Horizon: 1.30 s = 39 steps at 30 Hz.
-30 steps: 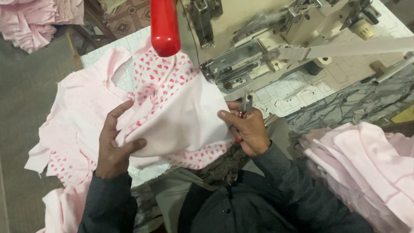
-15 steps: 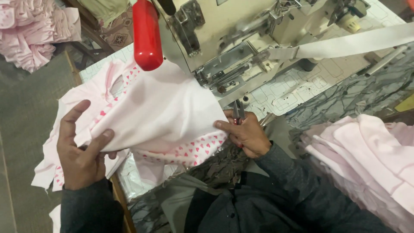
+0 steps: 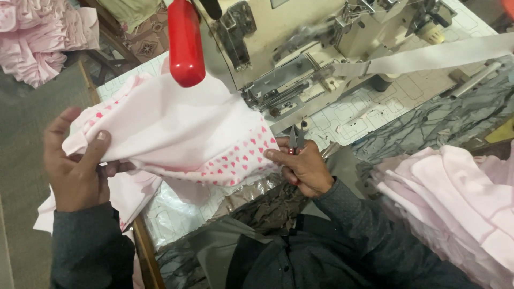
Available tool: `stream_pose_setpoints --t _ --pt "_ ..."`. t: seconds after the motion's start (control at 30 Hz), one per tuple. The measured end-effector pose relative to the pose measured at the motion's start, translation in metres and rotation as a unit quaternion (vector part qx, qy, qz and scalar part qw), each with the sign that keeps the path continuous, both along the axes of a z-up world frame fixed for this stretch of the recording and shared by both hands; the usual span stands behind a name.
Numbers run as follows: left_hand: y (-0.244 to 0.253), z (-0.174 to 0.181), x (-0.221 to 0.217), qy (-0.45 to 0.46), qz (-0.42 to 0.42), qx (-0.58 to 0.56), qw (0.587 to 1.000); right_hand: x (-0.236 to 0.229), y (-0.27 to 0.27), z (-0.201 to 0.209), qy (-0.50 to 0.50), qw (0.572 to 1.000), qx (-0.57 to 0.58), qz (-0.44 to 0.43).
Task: Trimming excess threads from pink heart-patterned fabric garments using small snips on a sewing factory floor.
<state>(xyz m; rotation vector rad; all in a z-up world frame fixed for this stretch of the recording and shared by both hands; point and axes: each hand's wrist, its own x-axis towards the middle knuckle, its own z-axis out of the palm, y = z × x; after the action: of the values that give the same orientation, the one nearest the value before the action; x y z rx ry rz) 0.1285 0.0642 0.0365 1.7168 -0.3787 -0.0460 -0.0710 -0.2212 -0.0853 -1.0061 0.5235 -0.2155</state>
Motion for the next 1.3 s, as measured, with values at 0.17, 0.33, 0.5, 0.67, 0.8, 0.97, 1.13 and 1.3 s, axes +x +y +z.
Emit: stream_pose_setpoints --t 0.17,0.33,0.5,0.67,0.8,0.97,1.13,1.3 --pt "0.008 -0.015 0.013 0.011 0.023 -0.023 0.999 -0.004 0.002 0.004 -0.019 1.000 -0.023 -0.008" --pt "0.010 -0.014 0.012 0.015 0.033 -0.016 0.999 0.000 0.005 0.002 -0.009 1.000 0.013 -0.023" --pt "0.013 -0.022 0.014 0.013 0.059 0.004 0.998 0.007 0.005 -0.005 -0.014 0.998 0.033 -0.047" --pt "0.012 -0.015 0.008 0.037 0.054 0.010 0.998 0.025 0.049 -0.017 -0.147 0.983 0.090 -0.059" --pt "0.019 -0.010 0.003 0.044 0.053 0.036 0.997 0.034 0.080 -0.015 -0.112 0.982 0.123 -0.094" --pt "0.043 -0.036 -0.009 0.075 0.058 -0.030 0.995 0.026 0.077 -0.019 -0.098 0.985 0.124 -0.068" --pt "0.039 -0.068 -0.090 0.179 0.109 -0.100 0.973 0.020 0.050 -0.013 -0.145 0.986 0.073 -0.033" --pt "0.021 -0.153 -0.180 0.333 0.137 -0.213 0.908 0.019 0.020 -0.017 -0.129 0.988 0.064 -0.049"
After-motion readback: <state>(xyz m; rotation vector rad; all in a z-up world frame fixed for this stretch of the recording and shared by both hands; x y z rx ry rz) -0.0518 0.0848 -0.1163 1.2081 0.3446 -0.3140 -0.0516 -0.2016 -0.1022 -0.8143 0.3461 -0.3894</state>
